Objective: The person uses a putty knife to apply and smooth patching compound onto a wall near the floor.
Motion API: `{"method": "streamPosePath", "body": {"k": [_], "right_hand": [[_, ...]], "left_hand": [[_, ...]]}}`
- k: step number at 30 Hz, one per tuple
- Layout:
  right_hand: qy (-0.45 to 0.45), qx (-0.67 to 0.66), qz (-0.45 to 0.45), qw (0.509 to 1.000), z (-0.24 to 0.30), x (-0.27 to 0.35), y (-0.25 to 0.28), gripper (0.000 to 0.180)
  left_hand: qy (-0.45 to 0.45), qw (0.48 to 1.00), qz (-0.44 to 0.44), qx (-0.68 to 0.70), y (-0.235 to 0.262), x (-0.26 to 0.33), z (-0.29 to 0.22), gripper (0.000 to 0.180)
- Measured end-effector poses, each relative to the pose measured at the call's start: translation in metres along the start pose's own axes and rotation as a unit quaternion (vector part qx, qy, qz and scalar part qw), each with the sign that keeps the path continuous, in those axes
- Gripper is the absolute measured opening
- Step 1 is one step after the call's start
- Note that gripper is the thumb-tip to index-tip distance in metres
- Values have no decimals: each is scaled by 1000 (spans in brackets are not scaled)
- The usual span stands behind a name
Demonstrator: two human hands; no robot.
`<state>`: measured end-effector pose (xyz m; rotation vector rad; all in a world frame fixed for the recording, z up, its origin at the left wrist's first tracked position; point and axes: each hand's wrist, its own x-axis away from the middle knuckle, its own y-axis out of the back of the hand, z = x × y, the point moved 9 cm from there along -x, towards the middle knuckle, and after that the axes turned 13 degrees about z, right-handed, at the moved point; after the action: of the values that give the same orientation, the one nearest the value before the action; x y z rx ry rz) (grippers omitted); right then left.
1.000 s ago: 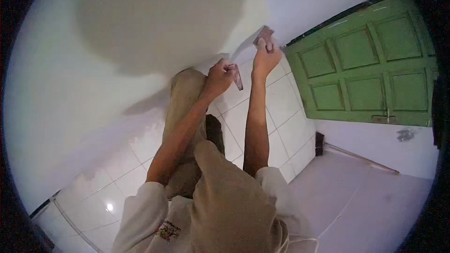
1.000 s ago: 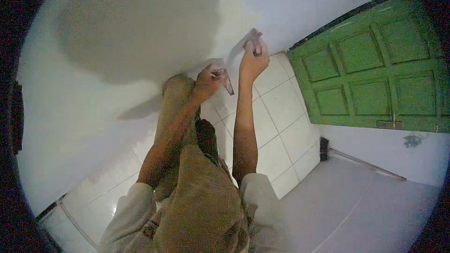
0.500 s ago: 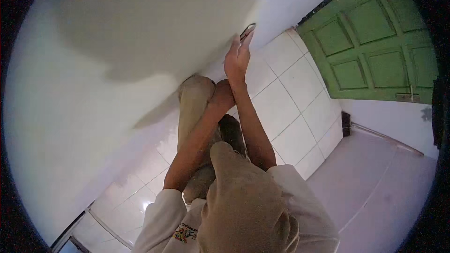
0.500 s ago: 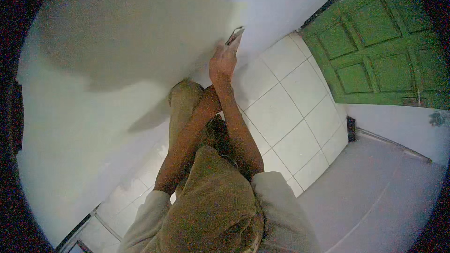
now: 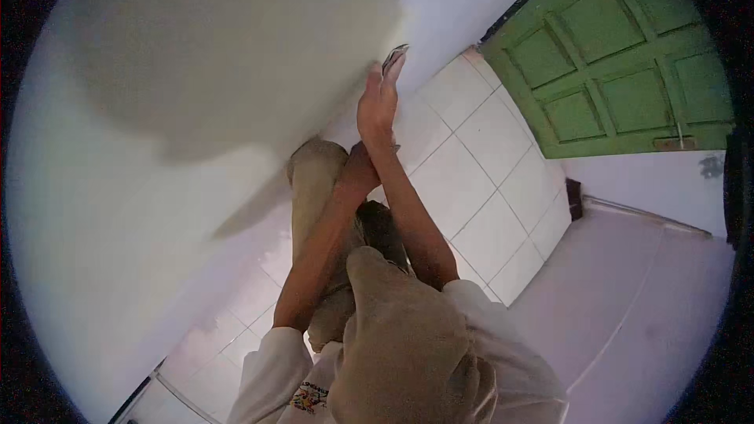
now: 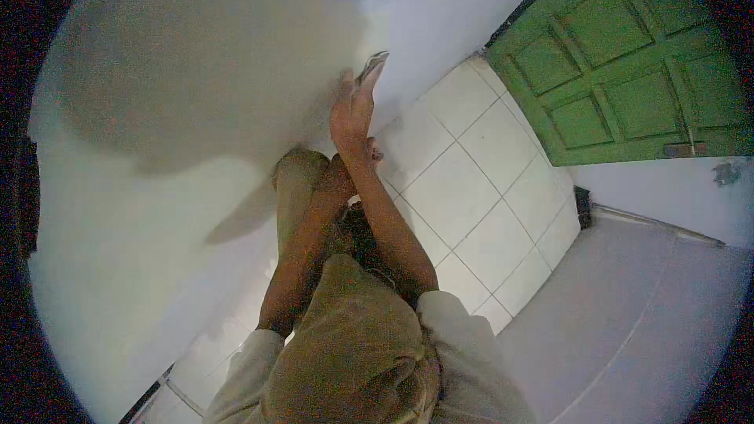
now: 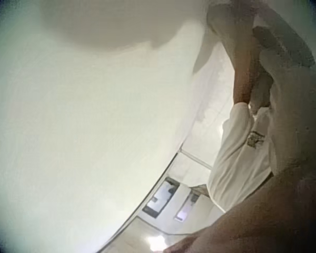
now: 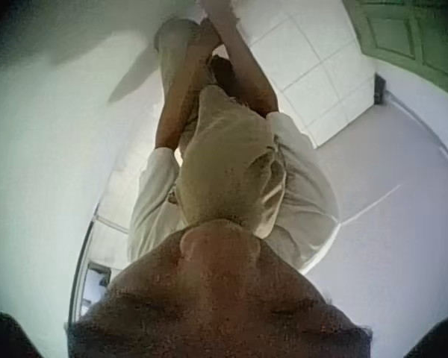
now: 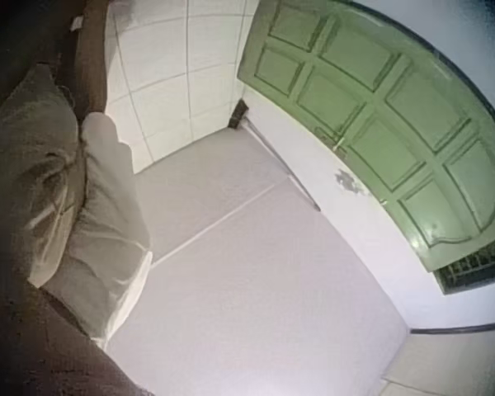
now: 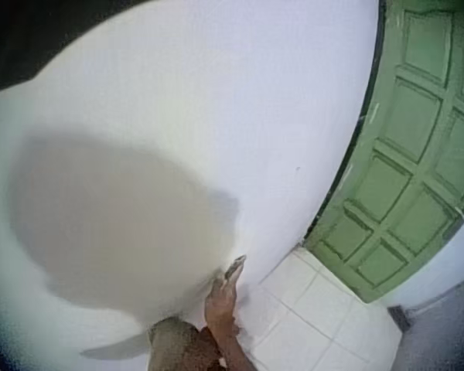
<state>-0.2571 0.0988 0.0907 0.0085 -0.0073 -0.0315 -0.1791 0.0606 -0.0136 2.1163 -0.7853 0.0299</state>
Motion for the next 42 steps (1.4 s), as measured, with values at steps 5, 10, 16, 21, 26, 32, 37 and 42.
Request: {"method": "streamPosePath", "body": {"k": [5,10,16,21,26,32,37,42], "right_hand": [[57,121,12,991,7,28,-23,75],[3,4,12,1000,16,7,-5,81],[66,173,-23,982,4,23,-16,68],[-109,4,42,993,-10,-2,-5,71],[4,15,5,1000,-12,-10,27,76],[0,79,9,997,-53,-21,14,70],[-83,-57,46,994,-23,-7,21,78],[61,72,40,995,-14,14,-12,71]], "left_hand": [[-1,1000,9,-11,-3,9,7,31],[-10,1000,4,-15,-2,5,1,31],[-18,999,14,-23,-11,4,-3,31],[-15,999,8,-39,-10,5,6,31],[-33,999,-2,-20,0,-4,-31,34],[-31,995,52,-78,-31,-18,6,33],[0,1000,10,-24,3,3,-12,28],[-11,999,28,-39,-6,6,12,27]]}}
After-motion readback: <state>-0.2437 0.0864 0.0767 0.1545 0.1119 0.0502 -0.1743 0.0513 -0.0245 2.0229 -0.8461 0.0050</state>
